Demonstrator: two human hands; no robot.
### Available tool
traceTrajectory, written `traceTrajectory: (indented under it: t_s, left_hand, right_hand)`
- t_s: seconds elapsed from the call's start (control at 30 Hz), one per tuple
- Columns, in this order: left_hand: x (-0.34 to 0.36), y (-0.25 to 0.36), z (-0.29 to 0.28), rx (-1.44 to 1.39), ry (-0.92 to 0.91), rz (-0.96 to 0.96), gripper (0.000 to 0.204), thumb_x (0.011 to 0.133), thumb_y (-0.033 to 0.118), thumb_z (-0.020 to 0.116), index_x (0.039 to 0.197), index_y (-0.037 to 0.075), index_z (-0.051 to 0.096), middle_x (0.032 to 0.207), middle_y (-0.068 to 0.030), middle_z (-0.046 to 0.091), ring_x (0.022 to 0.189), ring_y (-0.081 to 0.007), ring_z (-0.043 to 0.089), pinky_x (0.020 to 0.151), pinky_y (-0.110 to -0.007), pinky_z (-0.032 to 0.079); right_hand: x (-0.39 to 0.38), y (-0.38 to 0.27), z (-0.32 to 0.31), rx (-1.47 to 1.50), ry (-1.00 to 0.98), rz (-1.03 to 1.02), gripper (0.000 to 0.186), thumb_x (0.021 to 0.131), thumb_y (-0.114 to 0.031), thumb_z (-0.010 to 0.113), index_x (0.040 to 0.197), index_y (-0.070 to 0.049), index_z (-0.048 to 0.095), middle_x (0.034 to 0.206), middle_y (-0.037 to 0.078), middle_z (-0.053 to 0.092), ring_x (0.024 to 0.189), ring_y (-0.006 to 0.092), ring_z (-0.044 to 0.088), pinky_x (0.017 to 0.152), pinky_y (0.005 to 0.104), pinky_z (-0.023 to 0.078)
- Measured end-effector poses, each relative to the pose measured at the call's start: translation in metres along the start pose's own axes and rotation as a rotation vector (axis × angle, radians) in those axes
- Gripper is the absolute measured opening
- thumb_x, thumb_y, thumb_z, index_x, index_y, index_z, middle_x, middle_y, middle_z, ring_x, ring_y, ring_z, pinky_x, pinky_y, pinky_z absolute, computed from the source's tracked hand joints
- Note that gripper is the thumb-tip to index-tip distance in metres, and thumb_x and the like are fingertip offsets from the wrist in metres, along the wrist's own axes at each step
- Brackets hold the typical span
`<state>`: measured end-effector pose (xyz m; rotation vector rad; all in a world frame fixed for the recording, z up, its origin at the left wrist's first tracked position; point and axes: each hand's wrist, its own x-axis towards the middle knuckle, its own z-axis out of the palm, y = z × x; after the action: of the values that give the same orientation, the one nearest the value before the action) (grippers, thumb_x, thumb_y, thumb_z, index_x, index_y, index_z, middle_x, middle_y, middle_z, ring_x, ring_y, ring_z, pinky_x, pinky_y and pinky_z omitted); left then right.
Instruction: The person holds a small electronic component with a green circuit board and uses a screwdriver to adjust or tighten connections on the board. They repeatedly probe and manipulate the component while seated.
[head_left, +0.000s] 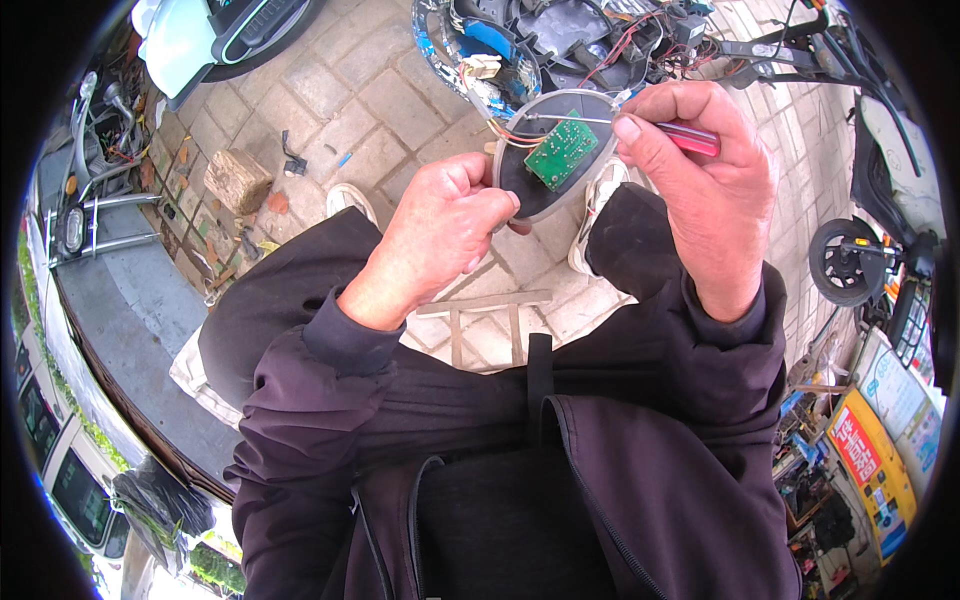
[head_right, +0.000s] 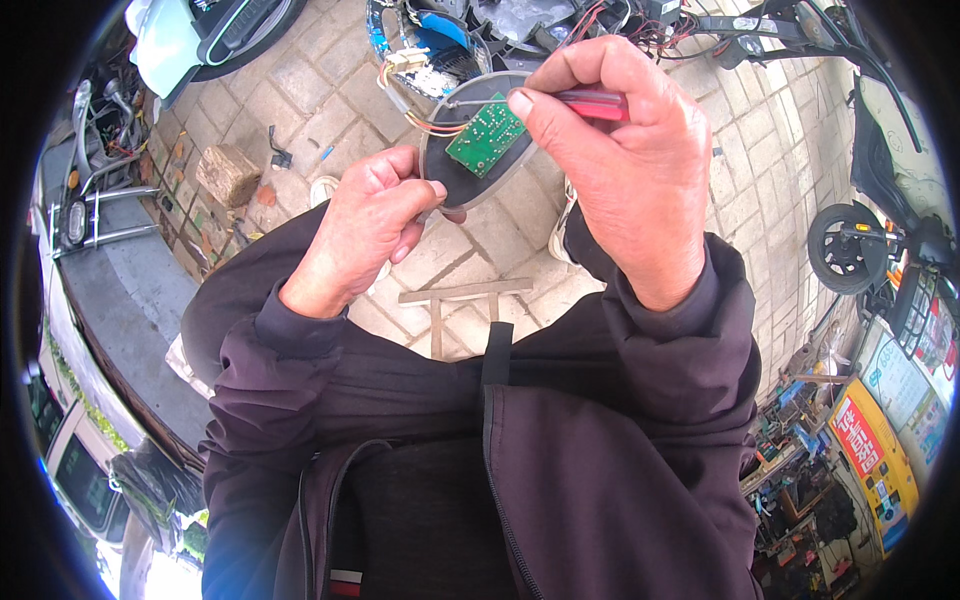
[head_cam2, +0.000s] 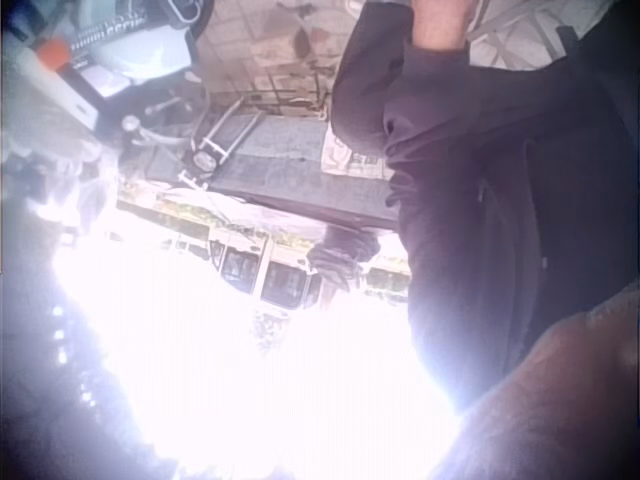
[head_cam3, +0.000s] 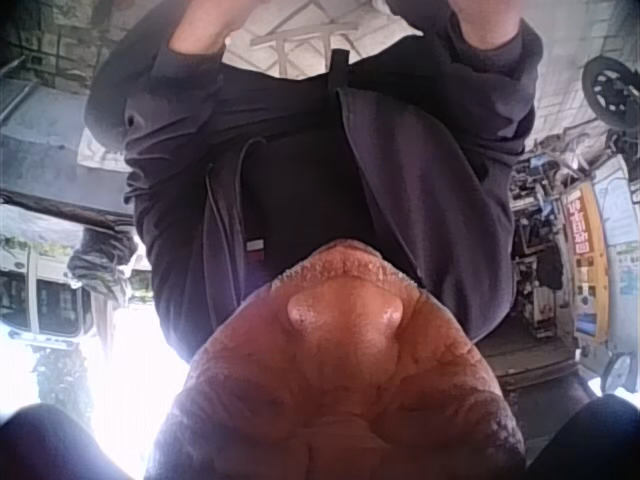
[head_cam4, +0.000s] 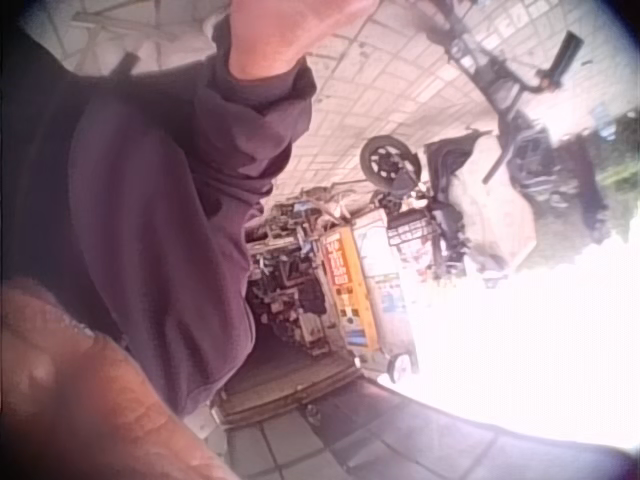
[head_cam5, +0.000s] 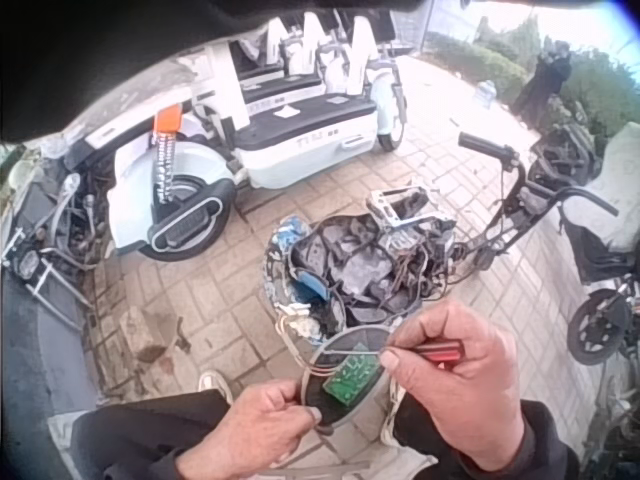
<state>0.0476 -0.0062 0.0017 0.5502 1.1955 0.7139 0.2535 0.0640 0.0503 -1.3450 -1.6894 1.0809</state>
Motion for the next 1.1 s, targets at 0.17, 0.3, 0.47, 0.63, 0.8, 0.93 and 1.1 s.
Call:
traceTrajectory:
  t_s: [0.17, 0.3, 0.47, 0.63, 0.8, 0.93, 1.1]
  left_hand:
    - [0.000, -0.001, 0.001, 0.020, 0.007, 0.021, 0.008, 0.094, 0.007, 0.058, 0.095, 0.000, 0.062, 0.084, -0.0118, 0.075, 0.043, -0.0034, 0.041, 0.040, -0.021, 0.031]
    - [0.001, -0.003, 0.000, 0.000, 0.002, 0.041, 0.006, 0.094, 0.007, 0.059, 0.093, 0.001, 0.061, 0.083, -0.0115, 0.074, 0.043, -0.0034, 0.041, 0.040, -0.021, 0.030]
    - [0.004, -0.009, -0.002, 0.073, 0.030, 0.074, 0.006, 0.093, 0.007, 0.061, 0.091, 0.002, 0.060, 0.077, -0.0087, 0.072, 0.043, -0.0028, 0.041, 0.040, -0.021, 0.030]
    - [0.007, -0.015, -0.004, 0.186, 0.079, 0.113, 0.008, 0.093, 0.008, 0.061, 0.086, 0.002, 0.060, 0.064, 0.0005, 0.061, 0.044, -0.0018, 0.041, 0.040, -0.022, 0.030]
    - [0.008, -0.015, -0.005, 0.250, 0.092, 0.112, 0.009, 0.092, 0.008, 0.062, 0.086, 0.002, 0.060, 0.063, 0.0018, 0.059, 0.044, -0.0020, 0.042, 0.041, -0.022, 0.030]
    - [0.006, -0.012, -0.005, 0.175, 0.072, 0.112, 0.009, 0.092, 0.008, 0.062, 0.086, 0.001, 0.061, 0.064, 0.0009, 0.060, 0.045, -0.0020, 0.042, 0.041, -0.022, 0.031]
    - [0.003, -0.012, -0.003, 0.239, 0.093, 0.130, 0.009, 0.092, 0.008, 0.062, 0.086, 0.001, 0.060, 0.065, 0.0012, 0.061, 0.046, -0.0017, 0.044, 0.042, -0.022, 0.032]
  right_hand:
    - [-0.001, 0.000, 0.001, -0.016, 0.001, -0.043, 0.015, 0.084, -0.005, 0.081, 0.095, -0.002, 0.071, 0.084, 0.003, 0.072, 0.076, 0.0079, 0.067, 0.072, 0.0240, 0.053]
    - [-0.001, 0.001, 0.002, -0.019, 0.001, -0.079, 0.016, 0.082, -0.003, 0.082, 0.095, -0.002, 0.071, 0.085, 0.003, 0.072, 0.076, 0.0098, 0.067, 0.072, 0.0252, 0.054]
    - [-0.001, 0.001, 0.003, -0.092, -0.020, -0.142, 0.018, 0.081, -0.002, 0.082, 0.094, -0.003, 0.070, 0.085, 0.004, 0.071, 0.076, 0.0121, 0.067, 0.072, 0.0263, 0.054]
    - [-0.002, 0.002, 0.007, -0.104, -0.047, -0.221, 0.019, 0.080, 0.002, 0.082, 0.093, -0.002, 0.069, 0.085, 0.004, 0.070, 0.078, 0.0130, 0.067, 0.072, 0.0267, 0.054]
    - [-0.003, 0.002, 0.003, -0.126, -0.079, -0.222, 0.019, 0.080, 0.003, 0.081, 0.094, -0.002, 0.069, 0.087, 0.004, 0.071, 0.078, 0.0121, 0.067, 0.073, 0.0265, 0.054]
    - [0.001, 0.000, -0.005, -0.084, -0.176, -0.094, 0.016, 0.086, 0.002, 0.079, 0.098, -0.001, 0.070, 0.102, 0.004, 0.072, 0.090, 0.0080, 0.066, 0.078, 0.0222, 0.053]
    - [0.001, -0.003, -0.004, -0.111, -0.139, -0.113, 0.019, 0.081, 0.002, 0.080, 0.096, -0.003, 0.071, 0.084, 0.003, 0.070, 0.075, 0.0082, 0.064, 0.068, 0.0239, 0.051]
